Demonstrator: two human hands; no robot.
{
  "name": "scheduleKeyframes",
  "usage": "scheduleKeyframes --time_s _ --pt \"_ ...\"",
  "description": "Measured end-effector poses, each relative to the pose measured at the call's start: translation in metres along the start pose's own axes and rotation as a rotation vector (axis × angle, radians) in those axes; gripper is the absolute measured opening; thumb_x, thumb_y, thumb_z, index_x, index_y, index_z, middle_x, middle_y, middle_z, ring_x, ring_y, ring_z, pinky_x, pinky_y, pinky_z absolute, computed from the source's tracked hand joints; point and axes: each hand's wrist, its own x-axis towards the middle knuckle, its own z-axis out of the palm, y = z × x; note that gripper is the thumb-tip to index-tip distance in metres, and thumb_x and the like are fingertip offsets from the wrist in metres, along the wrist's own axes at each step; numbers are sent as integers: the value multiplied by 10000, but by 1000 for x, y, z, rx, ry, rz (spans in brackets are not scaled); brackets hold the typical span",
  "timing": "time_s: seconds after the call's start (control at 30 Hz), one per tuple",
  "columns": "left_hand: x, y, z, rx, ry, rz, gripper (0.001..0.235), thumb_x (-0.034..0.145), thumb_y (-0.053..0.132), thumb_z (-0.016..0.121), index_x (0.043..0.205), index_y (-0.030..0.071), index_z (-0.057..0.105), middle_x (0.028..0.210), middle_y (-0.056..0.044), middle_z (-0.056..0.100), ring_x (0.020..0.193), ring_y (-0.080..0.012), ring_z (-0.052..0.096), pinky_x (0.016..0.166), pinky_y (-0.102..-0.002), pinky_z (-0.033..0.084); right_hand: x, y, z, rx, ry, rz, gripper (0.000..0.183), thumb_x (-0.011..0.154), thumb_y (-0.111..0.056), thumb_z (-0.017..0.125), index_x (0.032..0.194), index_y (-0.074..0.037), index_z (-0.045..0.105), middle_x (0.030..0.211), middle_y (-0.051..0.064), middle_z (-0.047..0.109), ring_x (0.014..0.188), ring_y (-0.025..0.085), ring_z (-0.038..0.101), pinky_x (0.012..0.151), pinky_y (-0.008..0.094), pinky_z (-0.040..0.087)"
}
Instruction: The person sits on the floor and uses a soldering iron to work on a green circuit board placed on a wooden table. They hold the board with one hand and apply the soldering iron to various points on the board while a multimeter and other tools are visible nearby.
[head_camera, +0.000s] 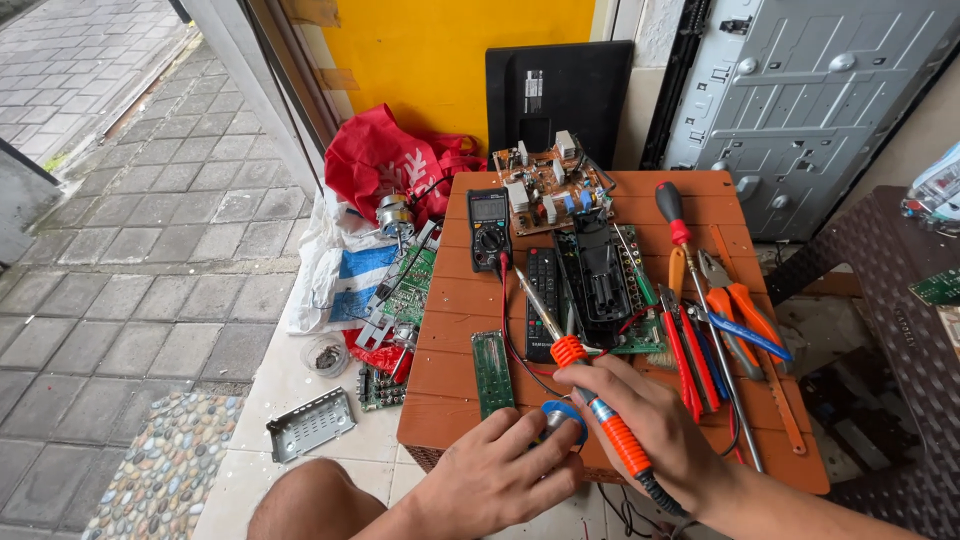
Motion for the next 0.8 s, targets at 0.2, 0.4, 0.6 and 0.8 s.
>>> scheduleKeyframes --time_s 0.2,0.4,0.6,0.8 --pt "-1 -2 0 -440 -62 -209 179 1002 8 468 1110 2 610 1179 -148 636 820 -307 494 722 -396 460 -5 5 -4 -58 -72 -16 351 953 5 606 1289 -93 584 1021 98 630 840 212 689 756 282 537" --pt "2 -9 -11 -776 -104 -493 338 674 47 575 1009 91 557 1001 -86 642 755 -293 502 651 -389 446 -1 9 -5 -107 18 -24 237 976 -42 607 1210 -79 607 871 82 629 715 195 632 666 295 503" --pt "6 -11 -19 -1179 -285 -723 314 746 144 452 1038 108 562 984 -73 612 813 -265 562 744 -364 458 -1 8 -5 -130 25 -106 293 940 -13 671 1219 -81 610 924 93 625 736 200 626 663 302 523" --pt "-3 -3 -9 -1185 -432 -840 364 793 377 711 992 148 508 904 4 643 702 -185 541 650 -336 447 -6 6 -10 -155 5 -102 276 974 -51 634 1248 -76 609 903 104 597 758 228 593 731 318 518"
